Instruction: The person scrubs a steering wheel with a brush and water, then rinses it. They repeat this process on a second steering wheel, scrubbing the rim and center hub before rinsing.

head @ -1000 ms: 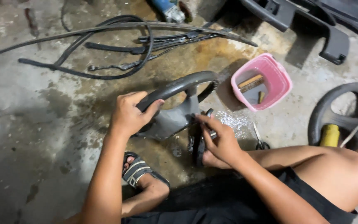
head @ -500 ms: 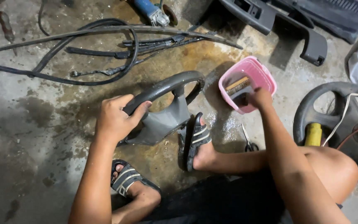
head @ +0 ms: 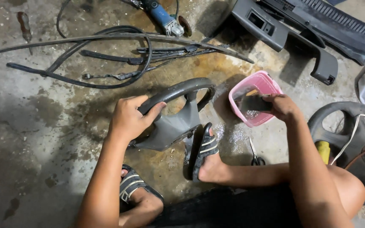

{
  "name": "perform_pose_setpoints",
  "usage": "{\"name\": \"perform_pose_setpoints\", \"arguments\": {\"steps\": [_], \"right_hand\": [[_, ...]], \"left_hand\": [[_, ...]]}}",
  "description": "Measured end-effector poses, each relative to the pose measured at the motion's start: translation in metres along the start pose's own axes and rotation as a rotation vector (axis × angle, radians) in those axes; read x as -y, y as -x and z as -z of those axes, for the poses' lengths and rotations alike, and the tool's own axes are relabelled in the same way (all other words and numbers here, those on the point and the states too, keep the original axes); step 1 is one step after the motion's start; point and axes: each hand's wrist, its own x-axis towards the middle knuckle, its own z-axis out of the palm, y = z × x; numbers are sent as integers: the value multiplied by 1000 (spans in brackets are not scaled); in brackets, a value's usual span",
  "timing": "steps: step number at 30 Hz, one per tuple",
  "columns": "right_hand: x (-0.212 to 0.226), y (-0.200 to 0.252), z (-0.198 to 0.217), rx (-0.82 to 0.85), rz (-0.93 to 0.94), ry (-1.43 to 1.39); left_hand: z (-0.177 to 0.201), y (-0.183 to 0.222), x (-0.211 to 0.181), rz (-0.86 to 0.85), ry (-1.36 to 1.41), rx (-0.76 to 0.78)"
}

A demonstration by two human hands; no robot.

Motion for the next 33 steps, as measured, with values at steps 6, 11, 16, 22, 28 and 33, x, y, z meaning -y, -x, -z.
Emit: {"name": "perform_pose_setpoints", "arguments": {"steps": [6,11,16,22,28,33], "right_hand": [[108,170,-70,342,158,-56],[97,167,-92,542,209,-125],[96,210,-149,501,304,-42],[64,239,-194,108,729,372],[21,267,-240,-52,1368,798],[34,266,-241,266,1275,719]], "left_hand": [[-7,-2,3,29,0,-9],[-5,7,-3,49,44,-31],[-6,6,-4,61,68,-57],[-11,6,-7,19,88,-48],[-11,3,-13,50,54,-44],[-16,2,-6,56,70,-71]]}}
